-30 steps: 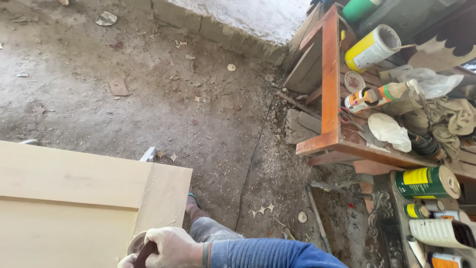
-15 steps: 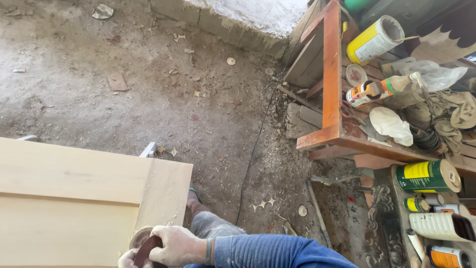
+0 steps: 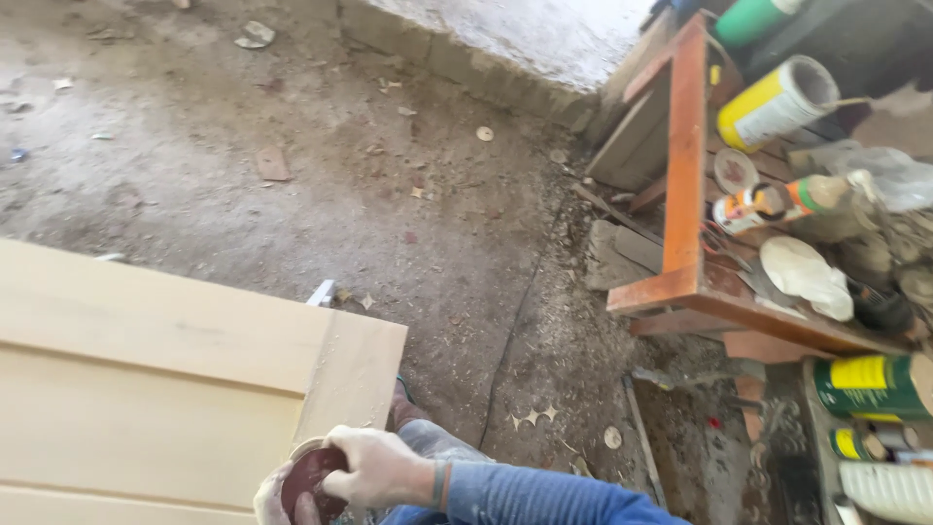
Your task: The person sands a wooden door using an angle grinder equipped with a sanding disc.
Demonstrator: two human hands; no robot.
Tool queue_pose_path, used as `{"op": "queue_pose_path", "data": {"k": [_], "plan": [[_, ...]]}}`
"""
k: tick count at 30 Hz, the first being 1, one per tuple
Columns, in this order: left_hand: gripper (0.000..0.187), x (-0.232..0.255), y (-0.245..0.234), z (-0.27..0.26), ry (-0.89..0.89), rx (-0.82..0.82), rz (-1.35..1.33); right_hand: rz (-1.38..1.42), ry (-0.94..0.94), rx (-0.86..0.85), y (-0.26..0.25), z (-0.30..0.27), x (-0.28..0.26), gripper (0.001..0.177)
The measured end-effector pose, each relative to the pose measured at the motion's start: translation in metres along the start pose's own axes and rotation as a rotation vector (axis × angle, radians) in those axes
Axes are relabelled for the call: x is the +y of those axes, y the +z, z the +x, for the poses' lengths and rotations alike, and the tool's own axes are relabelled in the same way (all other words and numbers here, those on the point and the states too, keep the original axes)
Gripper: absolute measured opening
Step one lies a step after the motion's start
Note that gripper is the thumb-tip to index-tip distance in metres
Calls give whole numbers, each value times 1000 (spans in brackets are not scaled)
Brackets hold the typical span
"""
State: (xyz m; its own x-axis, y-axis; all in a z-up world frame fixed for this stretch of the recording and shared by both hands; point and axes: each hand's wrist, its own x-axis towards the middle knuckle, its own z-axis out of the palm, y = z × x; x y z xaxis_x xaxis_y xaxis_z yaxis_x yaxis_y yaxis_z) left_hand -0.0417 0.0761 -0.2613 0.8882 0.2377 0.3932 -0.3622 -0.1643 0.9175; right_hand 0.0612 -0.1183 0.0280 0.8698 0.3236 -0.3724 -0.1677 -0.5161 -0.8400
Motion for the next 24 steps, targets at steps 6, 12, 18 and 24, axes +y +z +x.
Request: {"op": "queue_pose_path", "data": {"k": [6,12,18,24], "plan": [[48,141,35,94,-478,-256,10,-192,-175,36,-10,-14,3,23],[34,216,55,124,-755,-106,321,-281,-344,58,-16,-23,-8,13],[31,204,56,124,-670,-155,329,-320,-273,109,-22,-14,-2,13],[47,233,37,129,-405,-316,316,-317,-55,70,-21,-10,22,19]]}}
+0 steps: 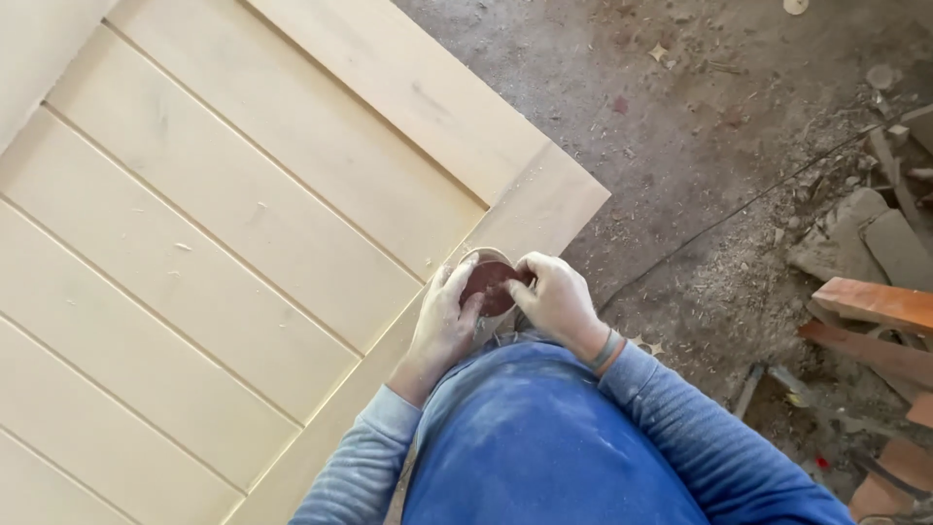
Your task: The person sands a wooden door using an angle grinder equipped with a sanding disc.
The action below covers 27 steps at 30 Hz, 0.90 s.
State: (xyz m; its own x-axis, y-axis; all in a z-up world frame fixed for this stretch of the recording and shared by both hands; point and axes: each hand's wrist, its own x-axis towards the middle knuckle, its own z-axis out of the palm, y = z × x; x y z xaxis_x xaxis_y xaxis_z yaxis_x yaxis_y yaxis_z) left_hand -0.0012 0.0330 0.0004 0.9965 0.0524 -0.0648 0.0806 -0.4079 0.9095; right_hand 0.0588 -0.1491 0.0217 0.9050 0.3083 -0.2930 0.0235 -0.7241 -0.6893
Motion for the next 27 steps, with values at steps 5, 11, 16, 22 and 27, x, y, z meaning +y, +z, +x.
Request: {"op": "queue_pose_path", "data": {"k": [5,11,16,22,27], "plan": [[43,2,8,-5,-243,26,-2,-61,31,-89,2,-1,-2,23],[25,-2,13,-3,-222,122,-17,-192,-3,-66,5,6,-4,27],[28,-14,19,19,-117,187,125,-244,-48,37,6,30,-6,29],[33,-9,18,21,-180,175,104,-244,9,8,8,35,-7,28],[34,-5,16,22,-226,164,70,-248,41,-35,4,36,-9,31]]}}
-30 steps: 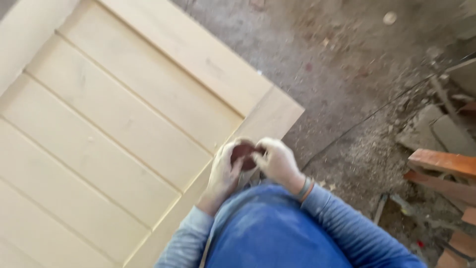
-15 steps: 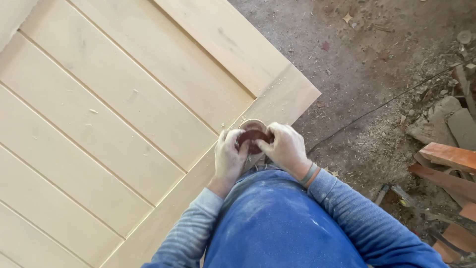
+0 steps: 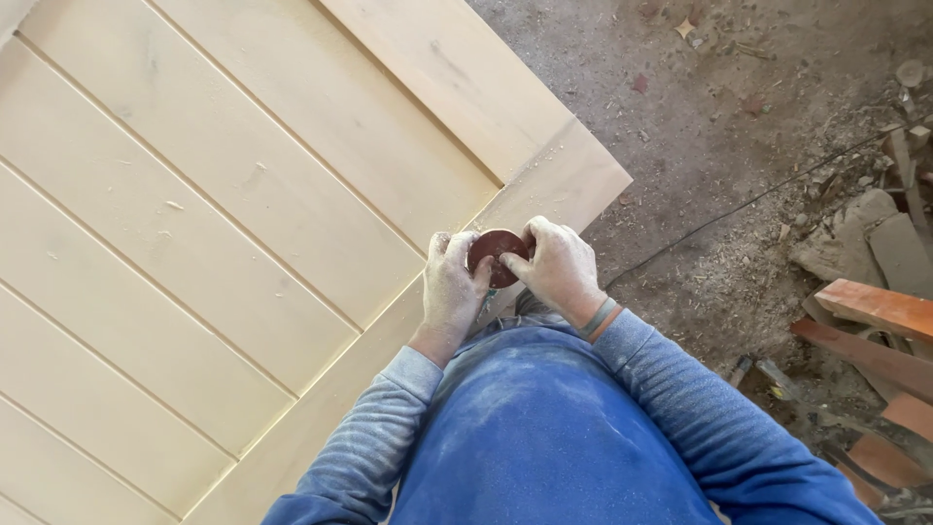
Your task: The person sands a wooden door using an angle grinder equipped with a sanding disc.
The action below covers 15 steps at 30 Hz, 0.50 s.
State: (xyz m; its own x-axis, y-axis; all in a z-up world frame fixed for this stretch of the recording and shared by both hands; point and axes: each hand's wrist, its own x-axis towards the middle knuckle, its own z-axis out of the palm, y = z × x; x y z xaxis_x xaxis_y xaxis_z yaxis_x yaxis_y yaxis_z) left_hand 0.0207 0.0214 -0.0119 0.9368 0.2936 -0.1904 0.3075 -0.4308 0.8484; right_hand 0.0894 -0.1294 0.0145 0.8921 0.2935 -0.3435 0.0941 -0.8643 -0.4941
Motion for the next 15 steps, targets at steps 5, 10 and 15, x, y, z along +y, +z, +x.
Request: {"op": "queue_pose_path", "data": {"k": [5,10,15], "plan": [[36,3,0,4,-82,-31,-17,2,15,-16,6,3,2,31],[41,6,0,13,-208,-127,15,4,-31,62,12,2,2,33],[45,-4,10,9,-176,-110,-40,26,0,28,12,0,1,35]]}}
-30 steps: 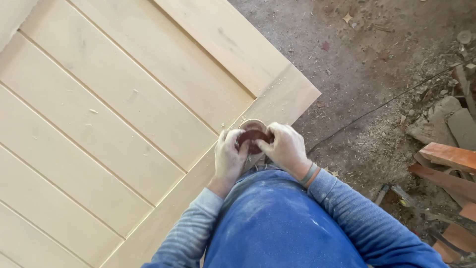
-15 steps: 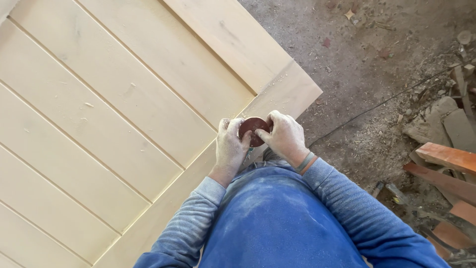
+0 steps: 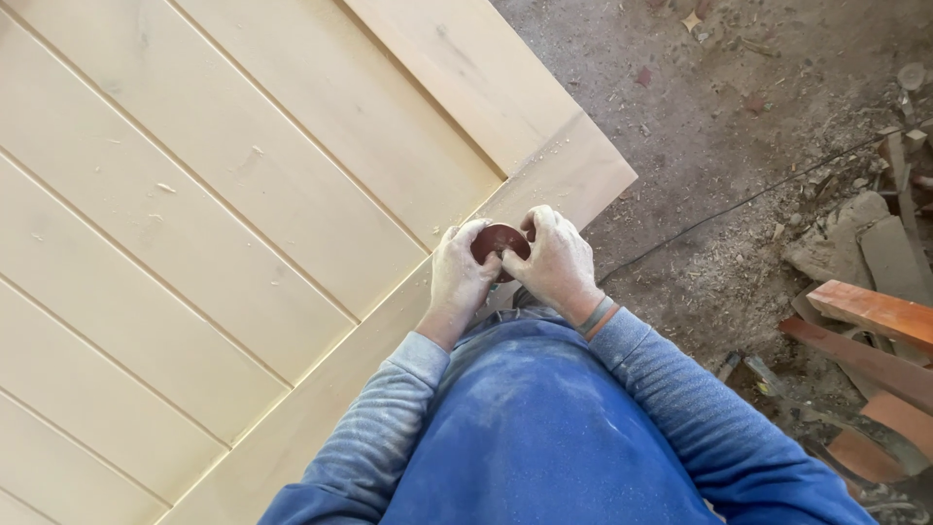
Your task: The person sands a wooden door using an angle grinder equipped with a sanding disc.
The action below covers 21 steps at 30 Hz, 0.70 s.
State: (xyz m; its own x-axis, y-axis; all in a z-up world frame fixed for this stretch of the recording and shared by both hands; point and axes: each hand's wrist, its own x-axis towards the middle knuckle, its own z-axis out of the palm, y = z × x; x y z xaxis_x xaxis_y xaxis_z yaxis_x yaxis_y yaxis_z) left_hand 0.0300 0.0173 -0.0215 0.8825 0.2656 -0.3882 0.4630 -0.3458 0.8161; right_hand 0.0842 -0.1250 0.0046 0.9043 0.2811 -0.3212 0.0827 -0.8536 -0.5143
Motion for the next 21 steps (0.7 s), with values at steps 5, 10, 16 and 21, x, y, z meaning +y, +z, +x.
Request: {"op": "queue_pose_path", "data": {"k": [5,10,16,21], "plan": [[48,-16,4,2,26,31,-61,38,83,-62,5,7,3,35],[47,-3,-10,0,-17,-59,-54,-43,-18,-53,9,10,1,29],[48,-9,-4,-1,159,22,-29,1,-179,120,13,1,16,34],[49,-2,-5,-5,75,25,-110,-34,-159,163,5,-12,3,32]]}}
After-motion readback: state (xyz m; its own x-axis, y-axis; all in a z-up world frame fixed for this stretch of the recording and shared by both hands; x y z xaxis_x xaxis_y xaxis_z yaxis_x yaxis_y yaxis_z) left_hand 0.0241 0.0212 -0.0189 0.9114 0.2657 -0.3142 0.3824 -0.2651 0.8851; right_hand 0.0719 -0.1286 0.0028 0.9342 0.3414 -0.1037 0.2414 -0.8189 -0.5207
